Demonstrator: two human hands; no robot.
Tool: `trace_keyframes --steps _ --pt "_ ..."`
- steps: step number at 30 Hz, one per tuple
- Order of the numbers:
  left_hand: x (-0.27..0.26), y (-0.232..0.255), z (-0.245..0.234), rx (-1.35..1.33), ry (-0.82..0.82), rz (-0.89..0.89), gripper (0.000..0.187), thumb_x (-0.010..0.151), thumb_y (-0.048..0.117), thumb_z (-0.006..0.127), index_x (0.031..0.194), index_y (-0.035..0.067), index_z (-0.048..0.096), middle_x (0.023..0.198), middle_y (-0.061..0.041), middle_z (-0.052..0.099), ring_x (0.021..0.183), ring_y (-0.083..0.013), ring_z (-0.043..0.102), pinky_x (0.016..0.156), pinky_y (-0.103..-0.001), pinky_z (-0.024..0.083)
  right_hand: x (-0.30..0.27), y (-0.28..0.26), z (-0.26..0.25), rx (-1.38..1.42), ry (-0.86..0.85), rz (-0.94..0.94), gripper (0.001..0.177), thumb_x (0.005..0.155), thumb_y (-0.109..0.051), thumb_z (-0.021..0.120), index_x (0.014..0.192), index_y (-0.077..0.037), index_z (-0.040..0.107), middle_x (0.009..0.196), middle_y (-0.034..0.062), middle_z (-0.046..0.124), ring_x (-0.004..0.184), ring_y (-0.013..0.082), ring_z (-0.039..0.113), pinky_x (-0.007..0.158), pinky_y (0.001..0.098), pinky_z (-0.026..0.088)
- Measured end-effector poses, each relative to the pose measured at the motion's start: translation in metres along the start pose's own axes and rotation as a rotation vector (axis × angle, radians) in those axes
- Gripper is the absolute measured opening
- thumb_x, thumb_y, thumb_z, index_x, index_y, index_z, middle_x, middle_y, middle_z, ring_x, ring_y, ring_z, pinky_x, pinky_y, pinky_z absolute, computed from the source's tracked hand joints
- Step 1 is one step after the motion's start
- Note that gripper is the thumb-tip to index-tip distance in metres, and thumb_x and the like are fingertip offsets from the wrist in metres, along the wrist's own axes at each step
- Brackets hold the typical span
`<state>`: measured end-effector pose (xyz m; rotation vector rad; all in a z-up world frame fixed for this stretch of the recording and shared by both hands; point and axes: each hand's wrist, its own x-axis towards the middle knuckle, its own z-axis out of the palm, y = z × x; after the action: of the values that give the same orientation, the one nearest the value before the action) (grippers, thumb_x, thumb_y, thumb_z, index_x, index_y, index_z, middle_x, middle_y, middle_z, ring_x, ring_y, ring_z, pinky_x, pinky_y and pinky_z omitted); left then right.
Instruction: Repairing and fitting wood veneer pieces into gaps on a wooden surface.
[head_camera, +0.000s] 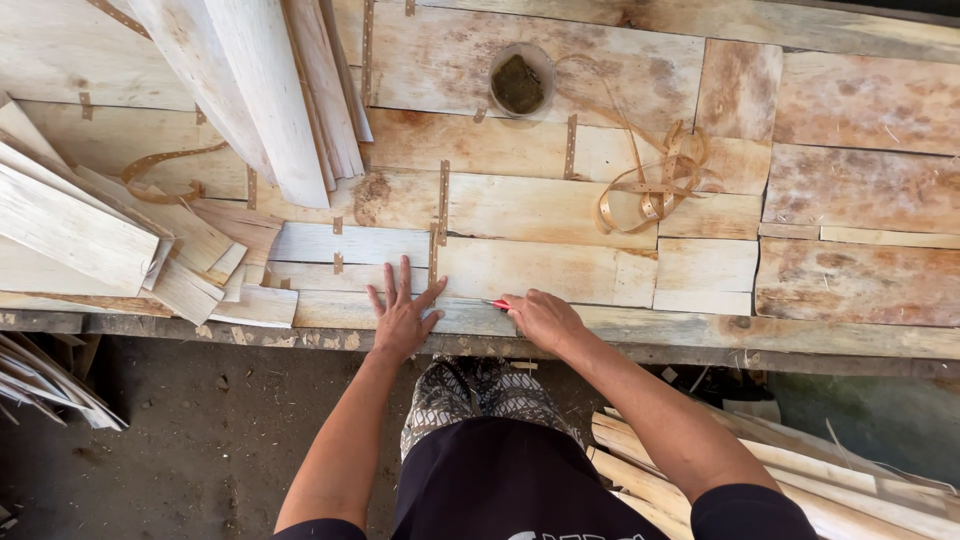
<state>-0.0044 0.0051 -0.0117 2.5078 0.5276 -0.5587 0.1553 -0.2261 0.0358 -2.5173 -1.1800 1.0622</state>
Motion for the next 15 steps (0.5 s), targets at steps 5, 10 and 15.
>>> trace_keyframes --steps 5,10,15 --pt "0.002 0.003 -0.001 0.011 -0.007 -0.012 0.06 0.094 0.051 0.062 0.151 0.054 0.04 0.172 -0.01 -0.013 0.156 -0.0392 -0.018 0.12 -0.073 -0.005 -0.005 0.0 -0.007 0.01 -0.088 0.075 0.037 0.102 -0.023 0.057 0.138 -0.015 0.064 0.09 0.015 0.068 0.073 0.0271 0.067 0.066 0.043 0.058" --pt "0.002 0.003 -0.003 0.02 -0.036 -0.029 0.059 0.094 0.052 0.061 0.15 0.055 0.041 0.172 -0.008 -0.015 0.156 -0.0364 -0.02 0.121 -0.072 -0.007 -0.009 0.013 -0.01 0.04 -0.167 0.173 0.038 0.104 -0.025 0.055 0.14 -0.017 0.061 0.089 0.0134 0.066 0.07 0.0264 0.065 0.063 0.0414 0.059" --pt "0.002 0.003 -0.002 0.035 -0.05 -0.042 0.058 0.094 0.052 0.061 0.149 0.056 0.041 0.172 -0.007 -0.015 0.155 -0.036 -0.021 0.12 -0.072 -0.007 -0.019 0.04 -0.006 -0.026 -0.133 0.166 0.037 0.103 -0.026 0.055 0.138 -0.022 0.064 0.094 0.0124 0.067 0.079 0.0267 0.067 0.074 0.0431 0.059"
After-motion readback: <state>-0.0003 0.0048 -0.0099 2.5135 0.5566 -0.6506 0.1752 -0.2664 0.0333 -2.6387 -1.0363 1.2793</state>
